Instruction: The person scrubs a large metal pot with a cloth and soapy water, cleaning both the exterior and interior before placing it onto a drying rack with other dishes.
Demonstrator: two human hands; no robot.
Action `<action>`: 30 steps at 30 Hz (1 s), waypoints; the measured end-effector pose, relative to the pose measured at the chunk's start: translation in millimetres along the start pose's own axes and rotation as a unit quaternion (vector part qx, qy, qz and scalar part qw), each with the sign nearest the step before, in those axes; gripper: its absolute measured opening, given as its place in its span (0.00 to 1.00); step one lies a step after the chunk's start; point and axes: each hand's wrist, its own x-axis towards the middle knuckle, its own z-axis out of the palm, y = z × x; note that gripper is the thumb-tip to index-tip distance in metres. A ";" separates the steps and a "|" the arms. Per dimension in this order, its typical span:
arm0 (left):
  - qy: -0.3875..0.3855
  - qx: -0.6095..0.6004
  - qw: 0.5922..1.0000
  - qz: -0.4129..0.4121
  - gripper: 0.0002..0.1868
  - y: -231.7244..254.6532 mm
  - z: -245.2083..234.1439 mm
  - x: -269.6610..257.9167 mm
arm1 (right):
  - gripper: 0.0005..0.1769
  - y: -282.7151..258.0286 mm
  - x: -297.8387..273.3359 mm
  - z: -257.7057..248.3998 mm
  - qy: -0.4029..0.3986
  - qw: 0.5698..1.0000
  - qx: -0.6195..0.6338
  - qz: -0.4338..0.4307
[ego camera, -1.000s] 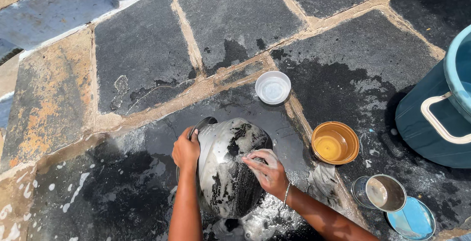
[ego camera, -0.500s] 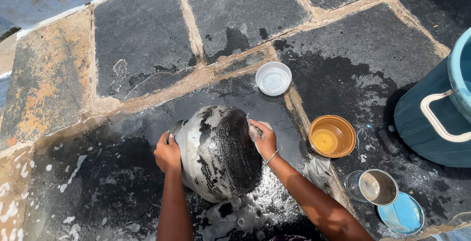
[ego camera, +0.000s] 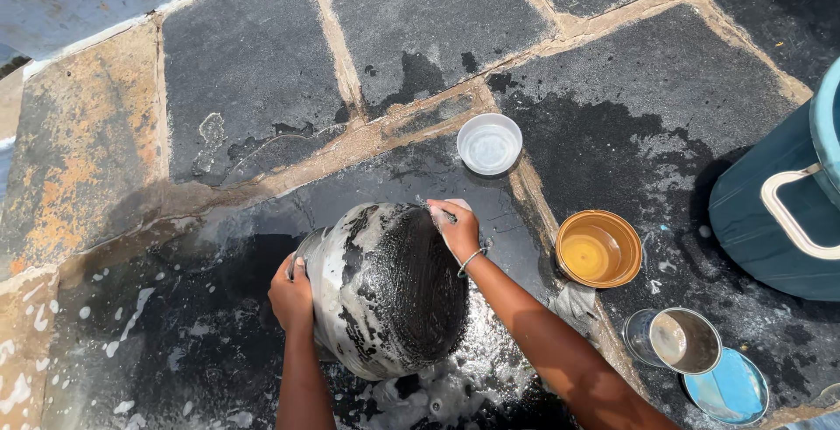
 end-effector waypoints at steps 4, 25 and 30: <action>0.013 -0.004 1.000 -0.019 0.18 2.9 -1.9 -1.7 | 0.12 97.9 -60.9 0.1 -0.020 0.956 0.120 0.266; 0.034 0.003 0.997 -0.066 0.23 -3.3 -5.6 -13.4 | 0.11 21.7 -146.5 -36.5 0.056 0.996 -0.028 0.060; 0.036 -0.011 0.998 -0.045 0.22 -10.4 -6.5 -17.3 | 0.13 -90.1 -169.6 -54.5 -0.008 0.995 0.022 -0.097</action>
